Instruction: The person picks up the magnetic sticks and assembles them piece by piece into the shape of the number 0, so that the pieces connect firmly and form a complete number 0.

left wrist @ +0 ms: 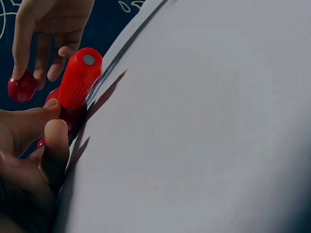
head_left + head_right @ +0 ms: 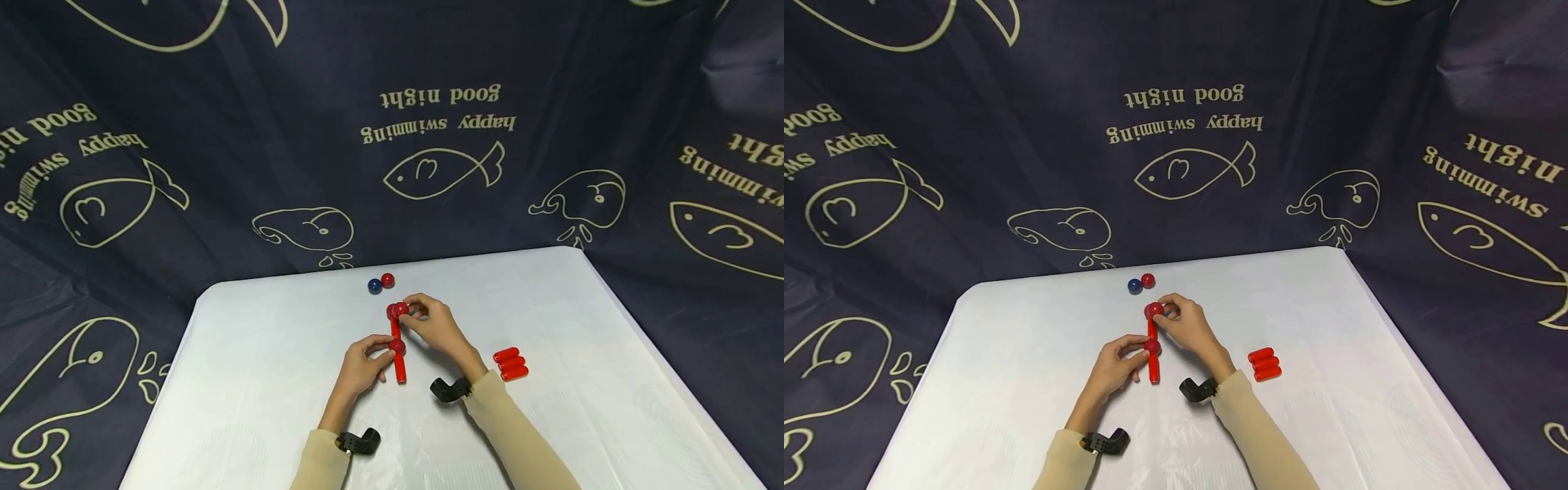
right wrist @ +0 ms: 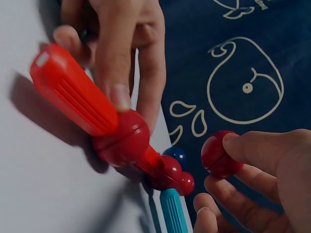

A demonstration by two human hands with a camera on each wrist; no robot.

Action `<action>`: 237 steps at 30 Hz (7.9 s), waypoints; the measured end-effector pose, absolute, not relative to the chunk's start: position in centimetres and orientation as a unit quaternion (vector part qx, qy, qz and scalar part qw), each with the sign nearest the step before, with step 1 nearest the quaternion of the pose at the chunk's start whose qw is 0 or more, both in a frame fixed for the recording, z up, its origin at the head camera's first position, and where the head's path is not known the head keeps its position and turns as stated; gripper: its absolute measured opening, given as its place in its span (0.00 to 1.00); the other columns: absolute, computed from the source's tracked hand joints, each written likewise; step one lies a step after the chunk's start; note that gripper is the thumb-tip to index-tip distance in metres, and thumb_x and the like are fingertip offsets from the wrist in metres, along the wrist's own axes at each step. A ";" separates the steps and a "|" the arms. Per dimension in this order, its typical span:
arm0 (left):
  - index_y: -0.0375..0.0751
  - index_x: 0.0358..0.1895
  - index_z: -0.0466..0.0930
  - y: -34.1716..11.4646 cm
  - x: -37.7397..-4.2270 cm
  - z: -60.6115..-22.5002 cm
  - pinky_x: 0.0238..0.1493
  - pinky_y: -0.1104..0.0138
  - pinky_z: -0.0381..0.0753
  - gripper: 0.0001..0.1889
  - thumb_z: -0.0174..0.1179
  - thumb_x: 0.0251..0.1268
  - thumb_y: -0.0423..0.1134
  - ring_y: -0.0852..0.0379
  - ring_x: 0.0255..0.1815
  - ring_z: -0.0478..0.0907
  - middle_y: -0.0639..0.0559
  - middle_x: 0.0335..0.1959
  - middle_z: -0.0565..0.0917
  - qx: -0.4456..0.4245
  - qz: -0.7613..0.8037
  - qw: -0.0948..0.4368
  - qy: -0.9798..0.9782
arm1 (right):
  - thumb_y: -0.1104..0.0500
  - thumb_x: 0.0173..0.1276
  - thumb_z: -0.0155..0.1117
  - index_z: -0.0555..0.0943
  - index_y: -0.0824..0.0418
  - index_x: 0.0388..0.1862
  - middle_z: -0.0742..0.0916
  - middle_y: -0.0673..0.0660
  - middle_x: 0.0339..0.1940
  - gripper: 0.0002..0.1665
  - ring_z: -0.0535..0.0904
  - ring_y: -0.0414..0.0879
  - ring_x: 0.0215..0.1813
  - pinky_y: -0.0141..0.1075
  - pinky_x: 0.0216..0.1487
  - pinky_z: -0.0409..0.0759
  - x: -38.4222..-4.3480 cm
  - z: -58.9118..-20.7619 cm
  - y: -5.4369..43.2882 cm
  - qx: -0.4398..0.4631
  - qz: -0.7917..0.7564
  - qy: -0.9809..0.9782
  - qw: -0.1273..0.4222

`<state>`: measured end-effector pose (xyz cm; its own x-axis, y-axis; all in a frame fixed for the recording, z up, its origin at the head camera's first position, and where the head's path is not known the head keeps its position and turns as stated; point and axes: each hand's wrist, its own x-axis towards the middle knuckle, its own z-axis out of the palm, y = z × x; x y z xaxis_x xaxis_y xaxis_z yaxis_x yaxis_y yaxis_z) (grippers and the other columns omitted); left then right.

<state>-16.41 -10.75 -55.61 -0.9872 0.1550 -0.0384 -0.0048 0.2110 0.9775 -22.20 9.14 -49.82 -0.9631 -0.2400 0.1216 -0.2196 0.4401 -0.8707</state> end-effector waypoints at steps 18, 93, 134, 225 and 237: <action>0.40 0.58 0.84 -10.7 -16.5 -55.7 0.14 0.72 0.75 0.15 0.66 0.71 0.35 0.59 0.12 0.75 0.38 0.54 0.88 0.051 0.620 0.060 0.780 | 0.57 0.68 0.74 0.84 0.55 0.56 0.88 0.52 0.46 0.19 0.86 0.45 0.47 0.41 0.45 0.85 -18.6 -49.7 9.8 -0.135 -0.503 0.853 0.008; 0.41 0.64 0.78 -11.3 -14.5 -54.2 0.11 0.62 0.79 0.21 0.68 0.70 0.38 0.55 0.15 0.80 0.41 0.54 0.86 0.047 0.605 0.085 0.790 | 0.60 0.68 0.73 0.85 0.57 0.46 0.88 0.47 0.37 0.09 0.78 0.36 0.31 0.29 0.32 0.78 -11.9 -53.2 10.7 -0.221 -0.472 0.846 0.109; 0.49 0.53 0.86 -10.6 -12.9 -55.0 0.10 0.73 0.69 0.16 0.74 0.63 0.41 0.62 0.11 0.75 0.49 0.46 0.88 0.080 0.589 0.103 0.797 | 0.63 0.68 0.72 0.85 0.62 0.47 0.85 0.48 0.36 0.10 0.81 0.39 0.38 0.34 0.37 0.83 -15.6 -49.5 22.0 -0.223 -0.350 0.909 0.032; 0.50 0.56 0.84 -10.5 -12.6 -55.4 0.10 0.73 0.68 0.16 0.72 0.66 0.41 0.63 0.10 0.72 0.50 0.50 0.88 0.056 0.605 0.112 0.786 | 0.68 0.65 0.71 0.86 0.63 0.47 0.88 0.59 0.42 0.11 0.84 0.49 0.39 0.34 0.34 0.81 -16.0 -51.4 22.3 -0.126 -0.362 0.921 -0.064; 0.49 0.55 0.84 -10.5 -12.7 -55.4 0.11 0.73 0.69 0.16 0.72 0.66 0.41 0.62 0.11 0.73 0.49 0.50 0.87 0.056 0.607 0.113 0.785 | 0.68 0.61 0.75 0.87 0.60 0.43 0.88 0.53 0.39 0.12 0.81 0.43 0.38 0.37 0.40 0.81 -14.9 -52.4 19.4 -0.145 -0.352 0.921 -0.082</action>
<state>-12.75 -10.55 -55.36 -0.9684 0.2242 -0.1096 -0.0496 0.2574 0.9650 -14.94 19.39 -52.45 -0.9443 -0.2095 0.2539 -0.3255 0.7096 -0.6249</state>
